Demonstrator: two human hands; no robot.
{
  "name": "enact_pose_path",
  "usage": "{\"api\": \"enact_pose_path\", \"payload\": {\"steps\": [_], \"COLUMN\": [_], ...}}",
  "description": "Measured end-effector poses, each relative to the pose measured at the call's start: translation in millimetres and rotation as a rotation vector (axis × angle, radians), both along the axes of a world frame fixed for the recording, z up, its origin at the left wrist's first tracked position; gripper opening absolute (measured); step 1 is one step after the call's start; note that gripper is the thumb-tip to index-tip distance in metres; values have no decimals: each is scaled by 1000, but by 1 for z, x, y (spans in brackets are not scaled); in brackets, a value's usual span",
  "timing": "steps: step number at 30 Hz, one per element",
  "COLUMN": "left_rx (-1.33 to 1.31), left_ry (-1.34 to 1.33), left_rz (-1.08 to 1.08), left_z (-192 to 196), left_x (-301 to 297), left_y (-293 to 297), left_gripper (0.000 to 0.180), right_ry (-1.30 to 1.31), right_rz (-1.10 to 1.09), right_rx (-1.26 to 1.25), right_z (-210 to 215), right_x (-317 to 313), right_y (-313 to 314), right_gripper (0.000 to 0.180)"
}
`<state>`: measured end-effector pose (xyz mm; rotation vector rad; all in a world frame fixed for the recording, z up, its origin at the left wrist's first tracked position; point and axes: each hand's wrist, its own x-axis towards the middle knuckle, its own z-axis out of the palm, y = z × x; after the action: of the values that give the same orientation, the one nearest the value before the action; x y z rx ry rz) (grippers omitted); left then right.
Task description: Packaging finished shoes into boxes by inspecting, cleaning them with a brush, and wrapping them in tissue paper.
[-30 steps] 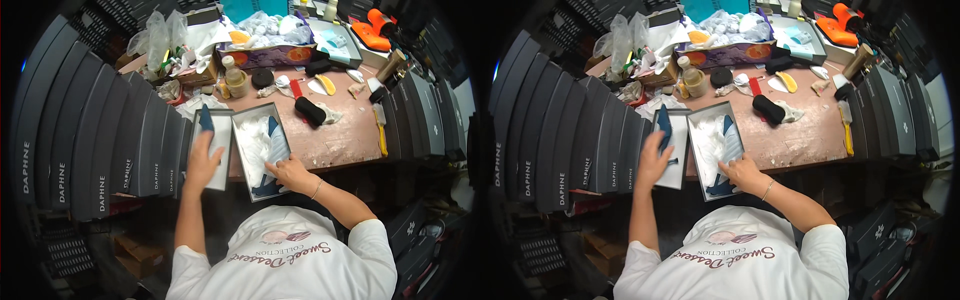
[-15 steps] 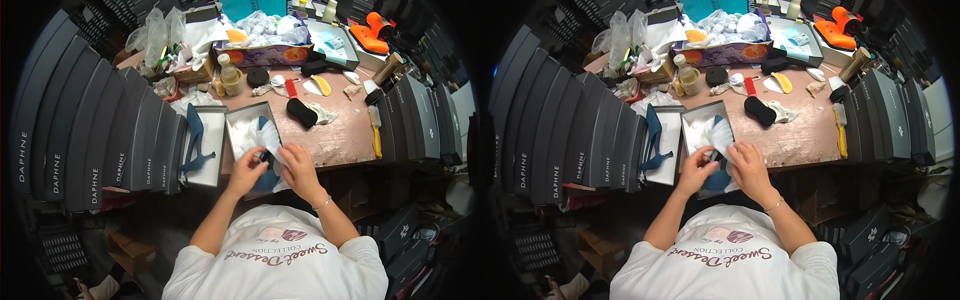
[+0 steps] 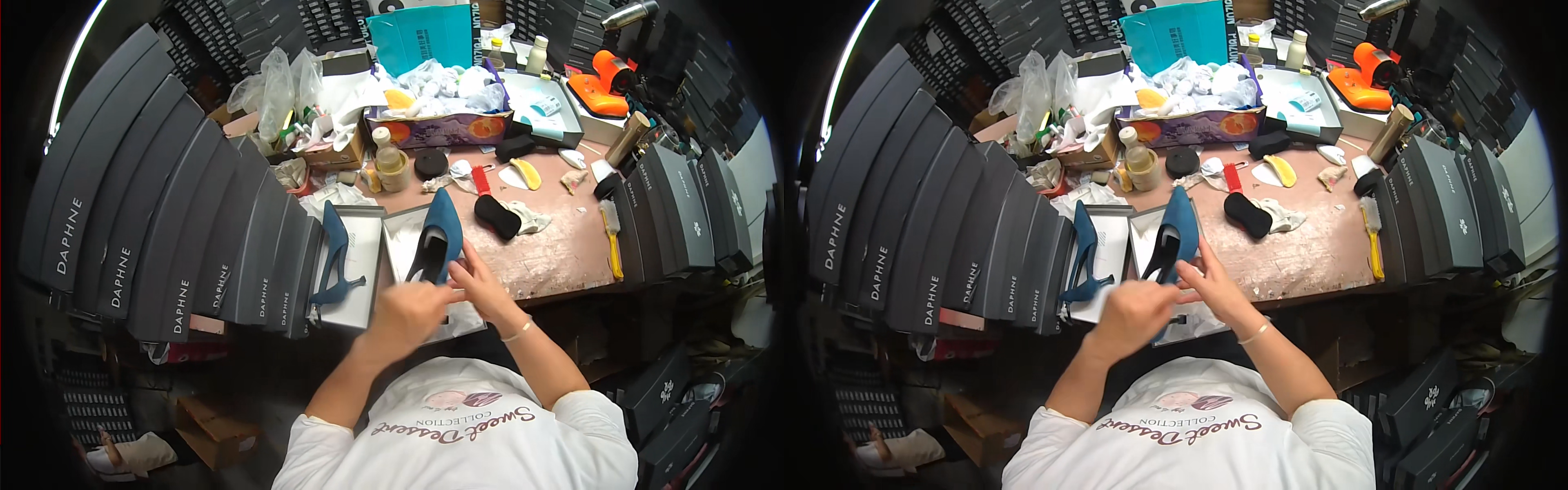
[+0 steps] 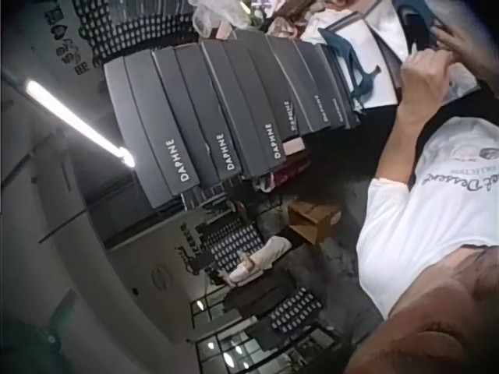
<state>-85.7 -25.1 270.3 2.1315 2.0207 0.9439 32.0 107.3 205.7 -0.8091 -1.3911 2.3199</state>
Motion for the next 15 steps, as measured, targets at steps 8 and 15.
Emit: {"api": "enact_pose_path", "payload": {"steps": [8,15], "left_rx": [56,167], "left_ry": [-1474,-1962], "left_rz": [107,294], "left_z": [-64,-93], "left_x": [-44,-60], "left_y": [-30,-56], "left_gripper": [86,37], "right_ry": [165,-73], "right_rz": [-60,512], "right_rx": [-217,905], "right_z": [16,5], "right_x": [-17,-18], "right_y": [-13,-2], "right_gripper": [42,31]}}
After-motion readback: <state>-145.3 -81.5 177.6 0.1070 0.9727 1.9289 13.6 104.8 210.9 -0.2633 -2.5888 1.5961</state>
